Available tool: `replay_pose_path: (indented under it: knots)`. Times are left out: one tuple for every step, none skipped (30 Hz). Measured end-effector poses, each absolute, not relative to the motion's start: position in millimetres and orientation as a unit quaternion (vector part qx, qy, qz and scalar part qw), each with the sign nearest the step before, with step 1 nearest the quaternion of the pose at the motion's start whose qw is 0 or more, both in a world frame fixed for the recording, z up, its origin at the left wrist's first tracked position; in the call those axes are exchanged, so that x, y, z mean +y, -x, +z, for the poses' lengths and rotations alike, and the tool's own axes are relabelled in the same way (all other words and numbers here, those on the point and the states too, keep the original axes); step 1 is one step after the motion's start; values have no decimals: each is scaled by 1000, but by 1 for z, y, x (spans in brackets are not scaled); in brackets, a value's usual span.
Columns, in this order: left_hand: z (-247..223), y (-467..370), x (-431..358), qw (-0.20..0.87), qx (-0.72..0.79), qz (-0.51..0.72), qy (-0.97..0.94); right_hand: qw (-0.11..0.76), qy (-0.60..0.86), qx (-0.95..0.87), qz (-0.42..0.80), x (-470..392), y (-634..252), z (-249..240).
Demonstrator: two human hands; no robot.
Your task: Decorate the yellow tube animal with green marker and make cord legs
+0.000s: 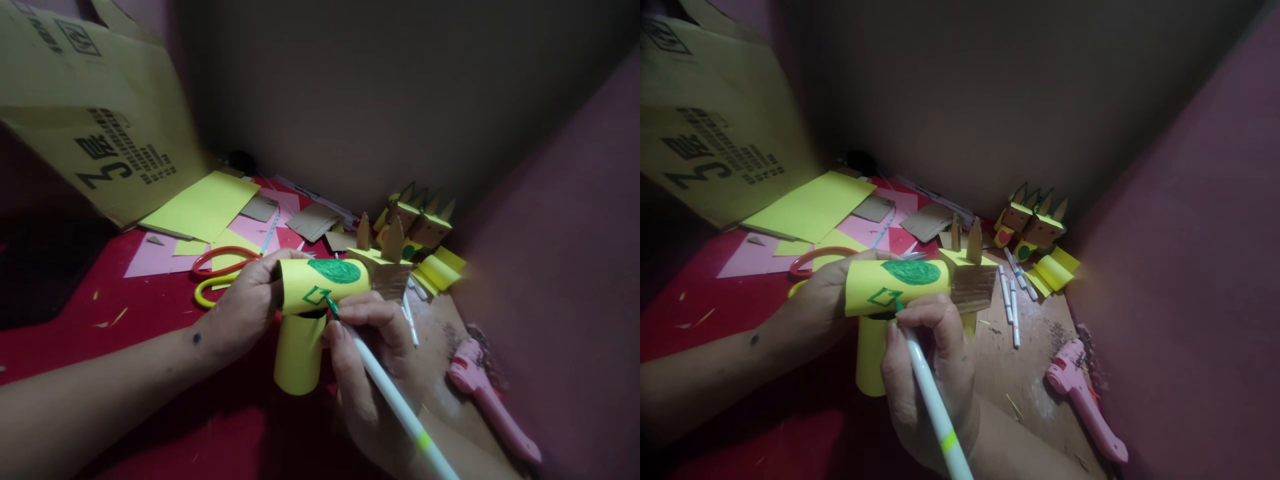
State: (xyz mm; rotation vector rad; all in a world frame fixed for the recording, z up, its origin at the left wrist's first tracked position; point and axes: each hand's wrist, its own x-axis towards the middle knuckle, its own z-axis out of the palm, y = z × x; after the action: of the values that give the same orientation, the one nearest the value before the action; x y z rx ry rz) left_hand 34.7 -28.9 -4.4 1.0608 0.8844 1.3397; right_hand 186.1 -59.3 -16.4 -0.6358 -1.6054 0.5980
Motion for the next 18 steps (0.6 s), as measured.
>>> replay_pose_path:
  knots:
    - [-4, -35, -29, 573, 380, 570, -451, 610, 272, -697, 259, -59, -186, -17]
    - [-4, -34, -29, 572, 383, 569, -450, 609, 270, -699, 260, -59, -186, -17]
    - [-4, -34, -29, 571, 386, 568, -449, 608, 269, -700, 260, -59, -186, -17]
    - [-3, -34, -29, 569, 389, 567, -451, 607, 269, -701, 261, -59, -186, -17]
    - [-3, -35, -28, 568, 392, 564, -453, 606, 269, -701, 262, -59, -187, -17]
    - [-2, -35, -28, 567, 393, 564, -454, 607, 269, -701, 262, -59, -187, -16]
    - [-2, -35, -28, 567, 393, 564, -455, 609, 268, -700, 259, -59, -187, -16]
    - [-2, -35, -28, 568, 391, 564, -455, 611, 272, -699, 256, -59, -186, -16]
    - [-3, -35, -28, 569, 387, 565, -456, 612, 278, -696, 251, -59, -186, -16]
    - [-3, -35, -28, 569, 384, 567, -455, 613, 285, -694, 247, -60, -186, -16]
    - [-4, -35, -28, 569, 382, 568, -456, 613, 291, -692, 245, -60, -186, -16]
    - [-5, -35, -28, 568, 381, 568, -458, 612, 293, -693, 244, -60, -186, -16]
    - [-6, -35, -28, 567, 382, 566, -460, 611, 293, -694, 244, -60, -186, -17]
    - [-6, -35, -28, 566, 383, 566, -461, 609, 290, -696, 245, -60, -187, -17]
    - [-6, -35, -28, 565, 385, 565, -461, 606, 284, -700, 247, -60, -187, -17]
    - [-6, -35, -28, 566, 386, 566, -459, 604, 278, -704, 249, -59, -187, -18]
    - [-6, -35, -29, 566, 387, 566, -457, 601, 272, -709, 251, -59, -188, -18]
    - [-6, -35, -29, 568, 389, 566, -453, 599, 267, -712, 253, -59, -188, -18]
